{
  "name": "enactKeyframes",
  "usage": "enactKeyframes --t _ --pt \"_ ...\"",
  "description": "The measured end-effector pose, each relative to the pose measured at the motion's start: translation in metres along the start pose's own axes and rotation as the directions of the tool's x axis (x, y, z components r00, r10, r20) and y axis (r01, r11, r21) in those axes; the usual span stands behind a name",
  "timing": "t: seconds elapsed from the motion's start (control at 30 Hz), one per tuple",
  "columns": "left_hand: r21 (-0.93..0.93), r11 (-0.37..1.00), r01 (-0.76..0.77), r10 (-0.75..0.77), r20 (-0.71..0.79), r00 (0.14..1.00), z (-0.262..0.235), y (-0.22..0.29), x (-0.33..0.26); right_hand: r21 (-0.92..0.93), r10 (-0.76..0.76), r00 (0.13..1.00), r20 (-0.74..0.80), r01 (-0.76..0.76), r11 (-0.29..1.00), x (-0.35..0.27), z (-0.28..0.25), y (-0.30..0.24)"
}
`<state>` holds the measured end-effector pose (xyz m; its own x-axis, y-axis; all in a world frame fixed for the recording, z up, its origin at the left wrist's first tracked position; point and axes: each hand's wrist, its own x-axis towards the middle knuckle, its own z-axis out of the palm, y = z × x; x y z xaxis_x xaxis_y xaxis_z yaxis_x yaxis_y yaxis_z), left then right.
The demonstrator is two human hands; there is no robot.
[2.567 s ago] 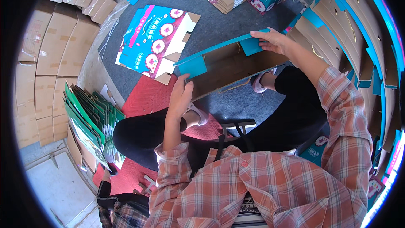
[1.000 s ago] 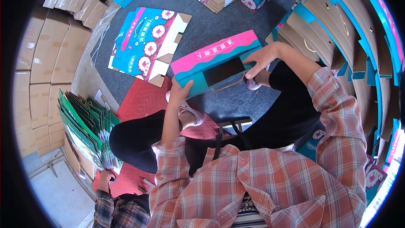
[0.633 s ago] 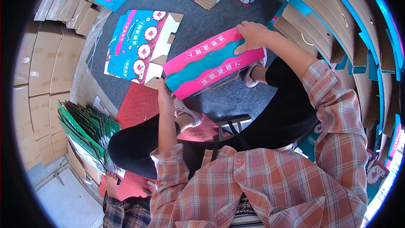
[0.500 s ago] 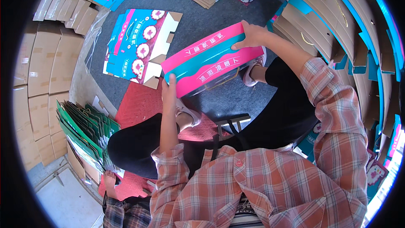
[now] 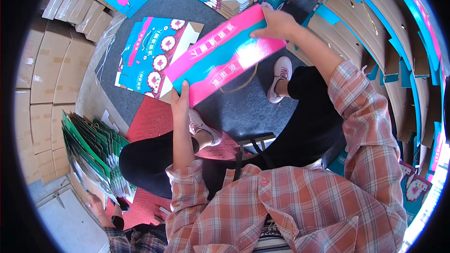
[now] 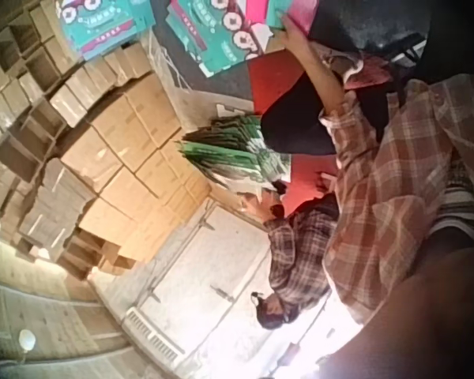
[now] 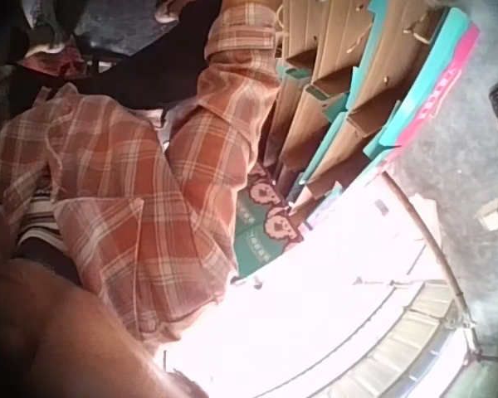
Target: Manually folding and assembling printed cardboard boxes into their final 3D shape.
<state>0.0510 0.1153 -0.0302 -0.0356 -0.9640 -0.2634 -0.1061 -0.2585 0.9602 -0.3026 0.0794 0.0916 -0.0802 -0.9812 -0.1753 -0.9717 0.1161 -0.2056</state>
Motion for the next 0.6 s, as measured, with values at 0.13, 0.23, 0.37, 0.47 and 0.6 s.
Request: enactKeyframes --t 0.13,0.23,0.37,0.47,0.6 --pt "-0.059 0.964 -0.259 0.255 -0.058 0.965 0.004 0.059 -0.003 -0.03 -0.035 0.946 -0.321 0.027 0.999 -0.023 -0.068 -0.02" --pt "-0.031 0.905 -0.424 0.423 -0.034 0.906 -0.003 0.121 -0.007 0.099 0.025 0.905 -0.424 0.019 0.995 -0.068 -0.104 -0.026" --pt "0.163 0.828 -0.537 0.532 0.077 0.843 0.017 0.209 -0.024 0.237 0.179 0.793 -0.583 -0.046 0.97 -0.127 -0.098 0.004" --pt "0.202 0.785 -0.585 0.534 0.258 0.805 0.06 0.246 -0.041 0.338 0.346 0.713 -0.611 -0.16 0.928 -0.194 -0.078 0.032" --pt "0.224 0.684 -0.695 0.492 0.562 0.665 0.122 0.235 -0.062 0.47 0.56 0.669 -0.489 -0.339 0.815 -0.289 -0.029 0.073"
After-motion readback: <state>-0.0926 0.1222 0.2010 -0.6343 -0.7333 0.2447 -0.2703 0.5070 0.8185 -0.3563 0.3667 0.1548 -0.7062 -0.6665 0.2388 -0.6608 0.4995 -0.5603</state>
